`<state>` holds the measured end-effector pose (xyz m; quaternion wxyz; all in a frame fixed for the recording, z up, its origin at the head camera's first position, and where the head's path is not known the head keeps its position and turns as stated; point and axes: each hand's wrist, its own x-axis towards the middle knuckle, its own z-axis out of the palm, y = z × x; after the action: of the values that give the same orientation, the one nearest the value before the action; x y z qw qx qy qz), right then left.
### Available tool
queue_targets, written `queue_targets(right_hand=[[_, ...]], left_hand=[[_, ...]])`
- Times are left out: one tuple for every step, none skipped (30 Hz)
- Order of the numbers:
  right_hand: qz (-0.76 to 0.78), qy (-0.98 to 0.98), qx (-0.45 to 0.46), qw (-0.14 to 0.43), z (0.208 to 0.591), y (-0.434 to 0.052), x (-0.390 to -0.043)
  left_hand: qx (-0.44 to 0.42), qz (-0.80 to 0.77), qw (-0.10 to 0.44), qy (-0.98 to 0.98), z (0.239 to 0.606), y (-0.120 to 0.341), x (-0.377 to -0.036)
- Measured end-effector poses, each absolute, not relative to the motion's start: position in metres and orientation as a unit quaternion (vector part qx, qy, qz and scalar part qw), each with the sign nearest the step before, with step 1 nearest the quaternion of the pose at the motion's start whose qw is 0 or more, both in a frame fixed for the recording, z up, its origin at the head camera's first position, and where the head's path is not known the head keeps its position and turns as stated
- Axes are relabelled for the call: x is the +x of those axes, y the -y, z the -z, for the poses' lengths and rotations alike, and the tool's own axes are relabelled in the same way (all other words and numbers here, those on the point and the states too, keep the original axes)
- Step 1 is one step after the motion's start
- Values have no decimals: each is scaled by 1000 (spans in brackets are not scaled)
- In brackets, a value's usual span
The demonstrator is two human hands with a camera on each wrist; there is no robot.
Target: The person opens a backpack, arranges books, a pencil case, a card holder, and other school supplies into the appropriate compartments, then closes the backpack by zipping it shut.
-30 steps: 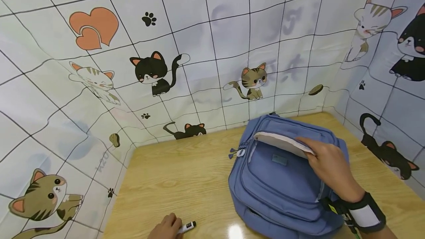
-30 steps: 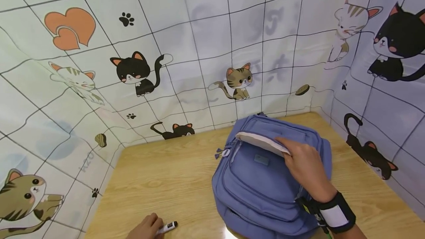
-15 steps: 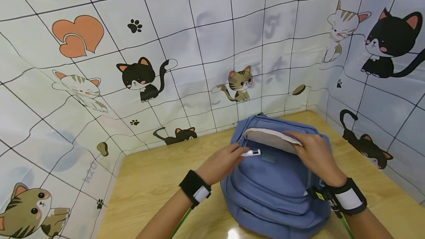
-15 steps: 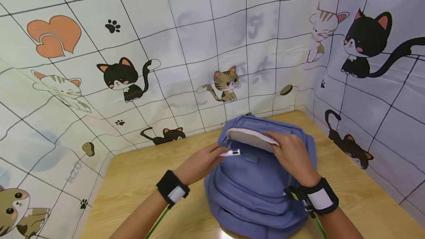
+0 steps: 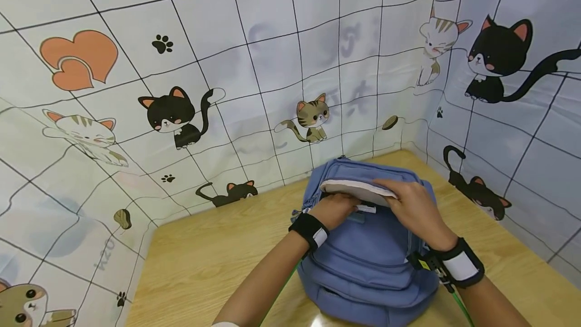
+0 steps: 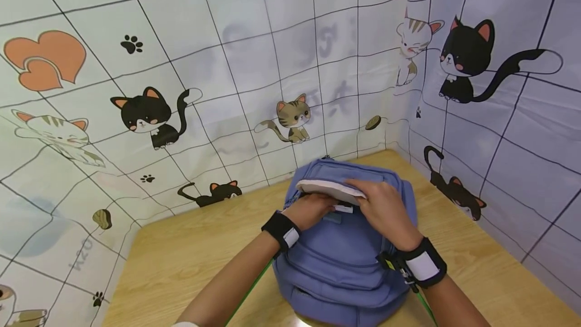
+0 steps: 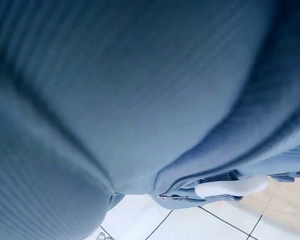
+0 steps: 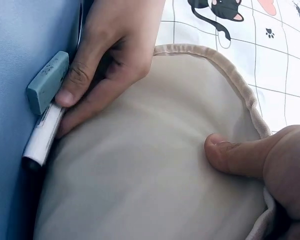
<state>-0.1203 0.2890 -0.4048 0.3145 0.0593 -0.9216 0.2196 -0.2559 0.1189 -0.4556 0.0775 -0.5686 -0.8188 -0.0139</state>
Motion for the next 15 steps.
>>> queue_targets(right_hand=[[-219,923,60,311,404,-289,-121],[-219,924,60,308,404,-289,-121],[-217,925,60,306,404,-288,-122],[-217,926,60,303,404,-288,-122],[-216,928,61,298,403,-288,-121],[-216,929,61,294,405,-288,-120],[-215,931,61,288,407,-288,-118],[-211,934,61,282,409,-287,-115],[-205,937,64,275,413,-286,-112],[-202,940,70,265,417,-284,-107],[-198,944,76,252,422,-282,-101],[-191,948,85,240,428,-279,-95],[-185,950,95,231,434,-276,-90],[-178,952,106,223,440,-273,-85],[-171,954,117,216,446,-269,-80]], left_hand=[[-568,19,73,820,457,-119,-257],[-569,25,65,820,456,-118,-257],[-569,29,58,820,454,-116,-257],[-571,38,50,818,451,-113,-255],[-575,44,46,815,446,-108,-252],[-582,49,41,811,440,-102,-247],[-589,56,32,806,432,-94,-242],[-598,69,30,798,424,-83,-236],[-607,86,33,789,417,-71,-230],[-618,112,39,777,411,-59,-226],[-627,137,52,765,405,-46,-222],[-630,168,64,756,401,-34,-219],[-631,196,80,746,397,-23,-217],[-629,218,98,740,395,-15,-217],[-628,233,118,733,394,-10,-217]])
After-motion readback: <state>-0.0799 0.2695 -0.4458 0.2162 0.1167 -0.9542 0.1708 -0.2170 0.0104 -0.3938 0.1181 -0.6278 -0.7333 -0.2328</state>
